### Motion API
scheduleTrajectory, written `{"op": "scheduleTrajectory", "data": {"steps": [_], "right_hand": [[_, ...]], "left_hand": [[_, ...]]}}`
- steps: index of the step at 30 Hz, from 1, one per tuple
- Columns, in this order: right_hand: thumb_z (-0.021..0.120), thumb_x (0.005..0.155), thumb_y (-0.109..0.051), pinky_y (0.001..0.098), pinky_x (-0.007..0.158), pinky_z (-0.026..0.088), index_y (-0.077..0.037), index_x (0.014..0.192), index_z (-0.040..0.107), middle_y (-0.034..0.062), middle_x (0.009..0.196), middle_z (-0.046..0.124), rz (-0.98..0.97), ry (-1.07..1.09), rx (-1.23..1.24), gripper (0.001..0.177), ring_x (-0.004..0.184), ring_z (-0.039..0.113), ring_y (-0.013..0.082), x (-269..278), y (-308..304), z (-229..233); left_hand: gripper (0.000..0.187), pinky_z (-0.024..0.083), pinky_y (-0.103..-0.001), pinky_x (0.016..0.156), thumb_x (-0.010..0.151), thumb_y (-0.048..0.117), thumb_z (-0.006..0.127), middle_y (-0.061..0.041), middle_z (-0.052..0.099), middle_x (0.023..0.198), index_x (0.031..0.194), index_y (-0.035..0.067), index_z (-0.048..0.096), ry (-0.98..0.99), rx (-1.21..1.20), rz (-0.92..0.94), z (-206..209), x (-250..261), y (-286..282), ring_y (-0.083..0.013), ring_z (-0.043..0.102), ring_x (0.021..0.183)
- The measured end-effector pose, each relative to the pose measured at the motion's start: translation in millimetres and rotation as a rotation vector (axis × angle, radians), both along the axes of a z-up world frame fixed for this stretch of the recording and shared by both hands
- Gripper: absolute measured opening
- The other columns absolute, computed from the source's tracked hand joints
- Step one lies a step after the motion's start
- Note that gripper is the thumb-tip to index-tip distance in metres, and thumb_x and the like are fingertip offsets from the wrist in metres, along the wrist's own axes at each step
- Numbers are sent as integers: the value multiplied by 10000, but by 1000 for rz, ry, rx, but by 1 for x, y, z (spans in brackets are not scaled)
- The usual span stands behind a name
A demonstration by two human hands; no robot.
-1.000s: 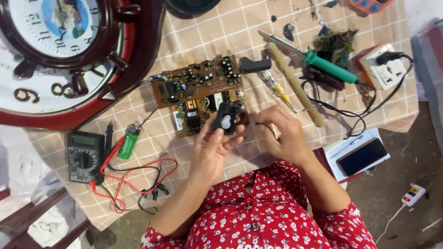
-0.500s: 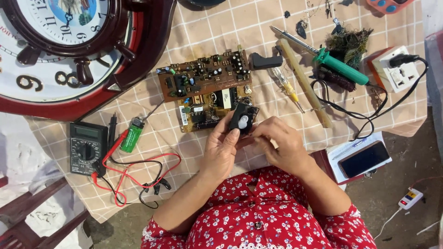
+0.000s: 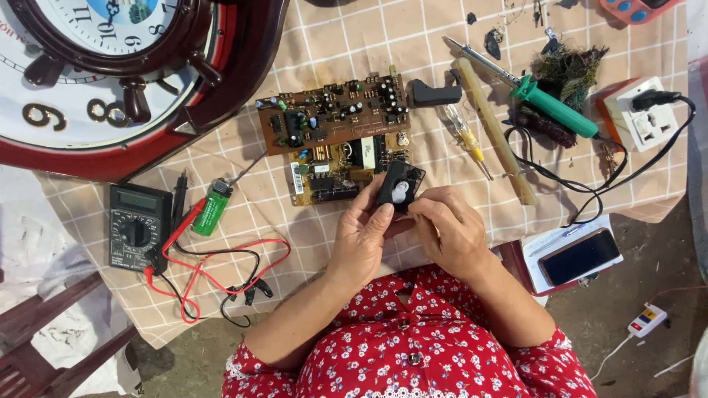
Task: The person works on a disassembled electronic device, likely a clock, at a table. They handle a small black component, manipulating it with their fingers and a tool, while a circuit board and a large clock face are visible nearby.
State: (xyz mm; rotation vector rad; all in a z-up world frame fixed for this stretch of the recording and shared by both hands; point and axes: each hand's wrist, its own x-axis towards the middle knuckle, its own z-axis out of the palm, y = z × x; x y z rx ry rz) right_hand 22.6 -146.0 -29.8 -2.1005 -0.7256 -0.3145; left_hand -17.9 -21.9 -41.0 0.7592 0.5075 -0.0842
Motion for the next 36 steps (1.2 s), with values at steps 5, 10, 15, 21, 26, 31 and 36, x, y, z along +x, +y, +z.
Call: {"op": "scheduleTrajectory", "data": {"steps": [5, 10, 15, 21, 26, 31, 36], "right_hand": [[541, 808, -39, 300, 555, 473, -57, 781, 611, 85, 704, 543, 1, -38, -29, 78, 585, 550, 243, 1, 0, -1], [558, 805, -41, 325, 518, 464, -69, 756, 619, 84, 677, 532, 8, -92, -89, 83, 554, 541, 254, 2, 1, 1], [555, 809, -46, 315, 499, 454, -62, 744, 613, 94, 677, 519, 6, -174, -175, 89, 515, 512, 247, 3, 2, 6], [541, 810, -17, 317, 485, 449, -49, 733, 610, 98, 661, 499, 33, -226, -238, 108, 500, 497, 242, 7, 4, 15], [567, 784, 11, 315, 485, 446, -49, 727, 611, 99, 656, 490, 52, -230, -264, 94, 509, 503, 244, 9, 3, 20], [542, 804, -4, 304, 481, 437, -50, 729, 609, 85, 645, 489, 74, -219, -290, 111, 525, 514, 232, 11, 7, 27], [517, 824, -21, 290, 485, 431, -63, 734, 607, 70, 635, 483, 83, -185, -276, 135, 525, 512, 228, 9, 5, 19]], "left_hand": [[429, 536, -404, 744, 828, 72, 545, -194, 545, 1076, 1236, 3, 434, 18, 7, -26, 7, 1, -1, -250, 549, 943], [416, 536, -400, 753, 829, 71, 547, -189, 536, 1086, 1226, 4, 446, 14, 46, -31, -2, -2, 1, -240, 528, 951], [432, 522, -389, 782, 825, 91, 563, -185, 530, 1088, 1231, 4, 445, 15, 89, -60, 0, -3, 2, -217, 507, 960], [426, 515, -385, 788, 824, 100, 571, -189, 532, 1094, 1225, 12, 460, 18, 114, -78, -6, -4, 1, -215, 504, 966], [441, 516, -379, 783, 822, 113, 575, -186, 542, 1086, 1234, 16, 450, 18, 111, -91, -3, -2, 2, -206, 520, 952], [441, 519, -376, 771, 827, 109, 566, -182, 552, 1064, 1239, 11, 443, 32, 89, -94, -1, -2, 4, -203, 548, 916], [420, 527, -381, 755, 841, 92, 537, -179, 559, 1053, 1240, 8, 437, 57, 69, -94, -5, -5, 4, -209, 570, 901]]}}
